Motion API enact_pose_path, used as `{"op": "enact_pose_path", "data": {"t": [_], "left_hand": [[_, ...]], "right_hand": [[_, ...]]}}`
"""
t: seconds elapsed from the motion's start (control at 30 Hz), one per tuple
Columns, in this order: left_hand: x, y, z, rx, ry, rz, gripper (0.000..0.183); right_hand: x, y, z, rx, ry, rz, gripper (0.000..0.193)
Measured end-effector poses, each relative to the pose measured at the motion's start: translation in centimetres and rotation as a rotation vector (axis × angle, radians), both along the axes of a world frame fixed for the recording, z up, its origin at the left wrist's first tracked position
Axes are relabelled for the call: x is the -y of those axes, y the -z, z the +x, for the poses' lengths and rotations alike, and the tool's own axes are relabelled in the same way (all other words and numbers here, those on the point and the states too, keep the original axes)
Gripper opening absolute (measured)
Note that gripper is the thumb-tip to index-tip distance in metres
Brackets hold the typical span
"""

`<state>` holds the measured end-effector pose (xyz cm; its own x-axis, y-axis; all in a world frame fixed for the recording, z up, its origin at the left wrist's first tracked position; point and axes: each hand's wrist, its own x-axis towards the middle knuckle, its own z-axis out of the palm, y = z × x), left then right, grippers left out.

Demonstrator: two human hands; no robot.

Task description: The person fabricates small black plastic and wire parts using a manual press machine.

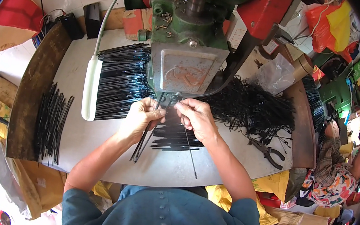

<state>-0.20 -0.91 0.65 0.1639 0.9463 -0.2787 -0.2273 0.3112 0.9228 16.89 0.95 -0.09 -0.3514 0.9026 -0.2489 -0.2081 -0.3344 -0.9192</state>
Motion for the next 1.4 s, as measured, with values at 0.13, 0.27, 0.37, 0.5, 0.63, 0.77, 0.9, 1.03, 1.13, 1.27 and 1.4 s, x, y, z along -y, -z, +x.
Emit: {"op": "enact_pose_path", "data": {"t": [0.13, 0.27, 0.37, 0.5, 0.63, 0.77, 0.9, 1.03, 1.13, 1.27, 1.4], "left_hand": [[-0.2, 0.7, 0.8, 0.015, -0.039, 0.005, 0.015], [-0.4, 1.2, 1.1, 0.035, -0.047, 0.033, 0.015], [-0.5, 1.5, 1.3, 0.050, -0.070, 0.036, 0.015], [-0.9, 1.8, 1.5, 0.047, -0.091, 0.091, 0.014], [-1.0, 1.9, 1.5, 0.016, -0.085, 0.089, 0.013], [-0.6, 2.0, 1.7, 0.047, -0.100, 0.054, 0.014], [-0.3, 1.7, 2.0, 0.087, -0.133, 0.089, 0.015], [-0.4, 1.9, 2.0, 0.087, -0.149, 0.074, 0.016], [-0.5, 1.9, 2.2, 0.127, -0.173, 0.076, 0.016], [-0.9, 2.1, 2.4, 0.130, -0.206, 0.038, 0.017], [-1.1, 2.2, 2.5, 0.150, -0.250, 0.015, 0.021]], "right_hand": [[0.0, -0.1, -1.0, -0.035, 0.101, 0.015, 0.012], [-0.1, 0.2, -1.4, -0.027, 0.131, 0.030, 0.013], [-0.1, 0.2, -1.7, -0.018, 0.152, 0.031, 0.014], [-0.4, 0.5, -1.7, 0.000, 0.134, 0.093, 0.014], [-0.1, 0.1, -1.9, 0.018, 0.165, 0.087, 0.015], [0.1, 0.6, -1.9, 0.019, 0.192, 0.085, 0.015], [0.3, 0.1, -2.1, 0.019, 0.196, 0.107, 0.015], [-0.1, 0.5, -2.1, 0.005, 0.162, 0.111, 0.016], [-0.1, 0.3, -2.2, 0.000, 0.152, 0.099, 0.017], [-0.3, 0.2, -2.1, 0.006, 0.131, 0.071, 0.017], [-0.3, -0.1, -1.8, 0.022, 0.098, 0.082, 0.018]]}}
